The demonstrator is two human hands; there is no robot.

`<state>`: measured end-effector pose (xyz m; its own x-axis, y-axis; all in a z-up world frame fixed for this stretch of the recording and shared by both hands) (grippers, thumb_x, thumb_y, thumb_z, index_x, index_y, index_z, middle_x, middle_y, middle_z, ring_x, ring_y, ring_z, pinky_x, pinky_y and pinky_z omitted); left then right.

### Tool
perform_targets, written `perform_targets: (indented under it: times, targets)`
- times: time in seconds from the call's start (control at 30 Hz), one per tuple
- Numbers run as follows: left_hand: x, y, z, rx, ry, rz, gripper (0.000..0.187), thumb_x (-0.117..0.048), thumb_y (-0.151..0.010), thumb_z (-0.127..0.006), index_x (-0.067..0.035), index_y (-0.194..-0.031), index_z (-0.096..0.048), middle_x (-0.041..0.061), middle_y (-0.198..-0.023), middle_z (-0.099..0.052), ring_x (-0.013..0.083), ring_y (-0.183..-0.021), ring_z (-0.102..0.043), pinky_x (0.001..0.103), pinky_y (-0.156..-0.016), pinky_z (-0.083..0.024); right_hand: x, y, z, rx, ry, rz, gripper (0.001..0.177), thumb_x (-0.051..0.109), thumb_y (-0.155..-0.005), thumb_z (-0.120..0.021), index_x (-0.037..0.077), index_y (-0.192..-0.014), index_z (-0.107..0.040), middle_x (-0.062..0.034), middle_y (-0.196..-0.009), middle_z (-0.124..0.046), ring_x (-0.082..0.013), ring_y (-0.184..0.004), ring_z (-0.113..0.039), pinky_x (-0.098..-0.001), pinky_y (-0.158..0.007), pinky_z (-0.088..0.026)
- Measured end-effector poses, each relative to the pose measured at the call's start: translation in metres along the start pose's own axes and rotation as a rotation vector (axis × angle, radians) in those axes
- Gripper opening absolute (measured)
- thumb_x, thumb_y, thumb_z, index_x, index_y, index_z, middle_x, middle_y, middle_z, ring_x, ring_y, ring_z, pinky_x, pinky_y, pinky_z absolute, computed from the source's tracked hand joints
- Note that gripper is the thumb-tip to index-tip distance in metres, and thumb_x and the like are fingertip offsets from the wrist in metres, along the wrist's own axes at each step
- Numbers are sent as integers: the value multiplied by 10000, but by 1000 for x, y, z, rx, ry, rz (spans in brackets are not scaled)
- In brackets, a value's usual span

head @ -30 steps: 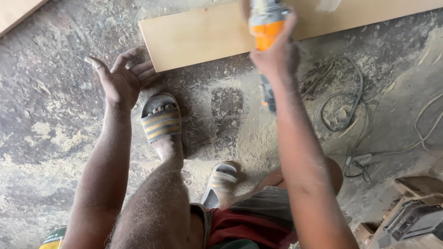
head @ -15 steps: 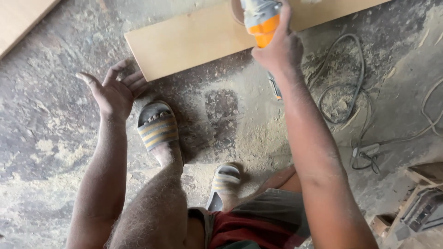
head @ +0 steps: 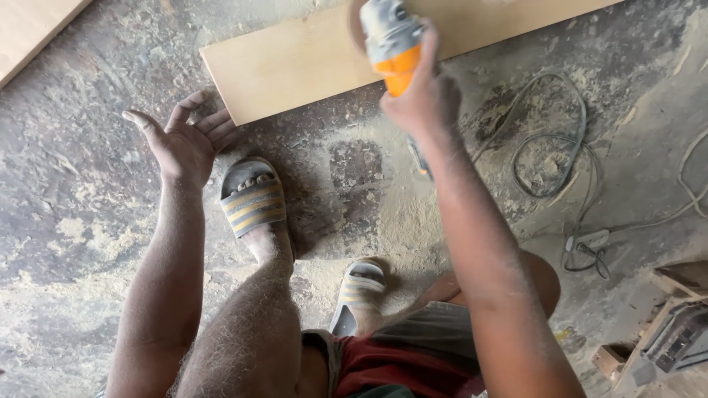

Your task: Sanding a wooden board using a power angle grinder with a sanding disc attachment.

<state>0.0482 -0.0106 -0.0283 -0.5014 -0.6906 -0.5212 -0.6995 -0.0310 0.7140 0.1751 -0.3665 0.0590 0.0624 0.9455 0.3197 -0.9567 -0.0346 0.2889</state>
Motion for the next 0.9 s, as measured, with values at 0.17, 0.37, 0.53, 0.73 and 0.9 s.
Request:
perform_targets:
  times: [0.17,0.37,0.53,0.73,0.9]
  targets:
    - [0,1,0,14,-7,3,1136,-853,-574,-217,-67,-1310,-578,242,-1160,-686,367,-1118,-706,518,-1032,-561,42,41,-39,115,-22,76,1068,77,-791,-819,215,-1543,-72,-212,-1100,-680,-250,-674,-706,-324,-496,-617]
    - [-4,4,-8,3,-6,8,1158,-853,-545,-232,-64,-1320,-576,263,-1190,-683,384,-1143,-703,524,-1052,-557,32,64,-35,171,79,86,981,139,-831,-778,182,-1535,-98,-209,-1035,-725,-311,-730,-734,-396,-570,-628]
    - [-3,-1,-4,21,-38,-2,1170,-863,-548,-220,-63,-1332,-556,261,-1234,-655,393,-1192,-671,565,-1108,-521,-5,54,-22,123,17,-32,1013,137,-811,-847,208,-1526,-133,-201,-1046,-685,-284,-720,-722,-369,-557,-632]
    - [-2,-3,-3,-3,18,0,1126,-853,-552,-259,-55,-1271,-595,216,-1119,-693,353,-1103,-704,526,-1083,-548,-42,44,2,79,68,-109,1029,96,-802,-832,229,-1531,-119,-207,-1092,-682,-299,-761,-723,-381,-589,-636]
    - [0,-3,0,-5,12,-19,1105,-846,-579,-262,-49,-1277,-578,214,-1123,-686,346,-1085,-707,532,-1070,-556,-74,36,28,33,50,-267,1036,9,-765,-796,264,-1513,-126,-213,-1133,-663,-296,-836,-726,-362,-630,-656]
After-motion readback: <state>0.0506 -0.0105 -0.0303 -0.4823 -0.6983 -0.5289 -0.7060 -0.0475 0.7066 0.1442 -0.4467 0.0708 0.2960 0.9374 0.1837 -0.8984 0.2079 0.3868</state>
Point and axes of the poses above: each hand's wrist, its own y-axis away from the middle knuckle, its own z-axis out of the back of the hand, x = y × z, the point moved 7 cm from there along -y, towards the middle knuckle
